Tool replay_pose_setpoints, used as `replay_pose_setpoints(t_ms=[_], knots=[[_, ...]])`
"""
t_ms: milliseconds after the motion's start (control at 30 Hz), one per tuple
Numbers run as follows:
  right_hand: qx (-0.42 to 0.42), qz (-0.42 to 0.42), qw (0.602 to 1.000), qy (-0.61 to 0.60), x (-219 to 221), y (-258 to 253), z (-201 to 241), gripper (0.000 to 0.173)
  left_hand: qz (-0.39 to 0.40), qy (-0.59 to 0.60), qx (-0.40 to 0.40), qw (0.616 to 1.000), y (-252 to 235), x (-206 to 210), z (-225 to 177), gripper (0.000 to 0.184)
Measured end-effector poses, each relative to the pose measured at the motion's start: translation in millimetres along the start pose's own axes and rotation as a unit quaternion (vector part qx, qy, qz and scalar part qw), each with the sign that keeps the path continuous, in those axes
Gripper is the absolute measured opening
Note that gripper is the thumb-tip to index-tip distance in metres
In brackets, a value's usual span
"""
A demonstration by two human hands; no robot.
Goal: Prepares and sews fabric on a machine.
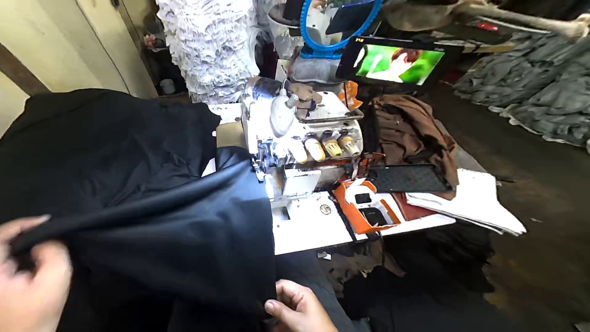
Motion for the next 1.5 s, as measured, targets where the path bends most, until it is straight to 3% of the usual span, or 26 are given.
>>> replay_pose_setpoints(t_ms=[67,167,233,300,433,533,733,833,933,1067,1167,1333,1400,1500], knots=[[-0.017,-0.017,1.000,-0.003,-3,-12,15,0.006,0.038,-0.018,0.014,0.999,-27,27,-15,0.040],[-0.030,-0.052,0.998,-0.017,-10,-30,35,0.007,0.100,0.056,0.108,0.988,-23,77,-101,0.034],[-0.046,-0.081,0.995,-0.029,-17,-40,46,0.018,0.173,0.144,0.162,0.961,3,121,-157,0.030],[-0.074,-0.103,0.992,-0.019,-25,-52,58,0.035,0.183,0.162,0.175,0.954,17,149,-183,0.033],[-0.172,-0.156,0.970,0.078,-41,-72,92,0.041,0.172,0.138,0.141,0.965,-6,179,-178,0.032],[-0.268,-0.161,0.933,0.180,-46,-84,116,0.022,0.212,0.122,0.135,0.960,-32,197,-174,0.028],[-0.305,-0.189,0.903,0.237,-45,-86,130,0.020,0.214,0.105,0.158,0.958,-76,218,-176,0.018],[-0.295,-0.182,0.911,0.225,-44,-85,130,0.020,0.216,0.105,0.123,0.963,-89,223,-173,0.019],[-0.288,-0.174,0.915,0.222,-45,-83,131,0.019,0.185,0.194,0.052,0.962,-87,215,-159,0.020],[-0.302,-0.178,0.907,0.232,-47,-78,141,0.018,0.020,0.321,-0.024,0.946,-54,174,-126,0.022],[-0.325,-0.186,0.896,0.238,-43,-77,152,0.022,-0.046,0.392,-0.006,0.919,-15,137,-131,0.019],[-0.376,-0.116,0.876,0.277,-25,-82,150,0.030,0.018,0.527,0.052,0.848,37,131,-165,0.011],[-0.360,-0.133,0.874,0.298,-34,-79,144,0.022,0.037,0.485,0.078,0.870,47,133,-170,0.011],[-0.291,-0.206,0.859,0.368,-68,-73,140,0.025,0.014,0.343,0.098,0.934,56,130,-170,0.021]])
Point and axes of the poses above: each hand's wrist, its own y-axis away from the middle knuckle, its own x-axis out of the palm, z = x × y, the point moved 8 cm from there along -y, towards the middle knuckle, and after that the axes turned 7 degrees about z, right-handed, at the moved point
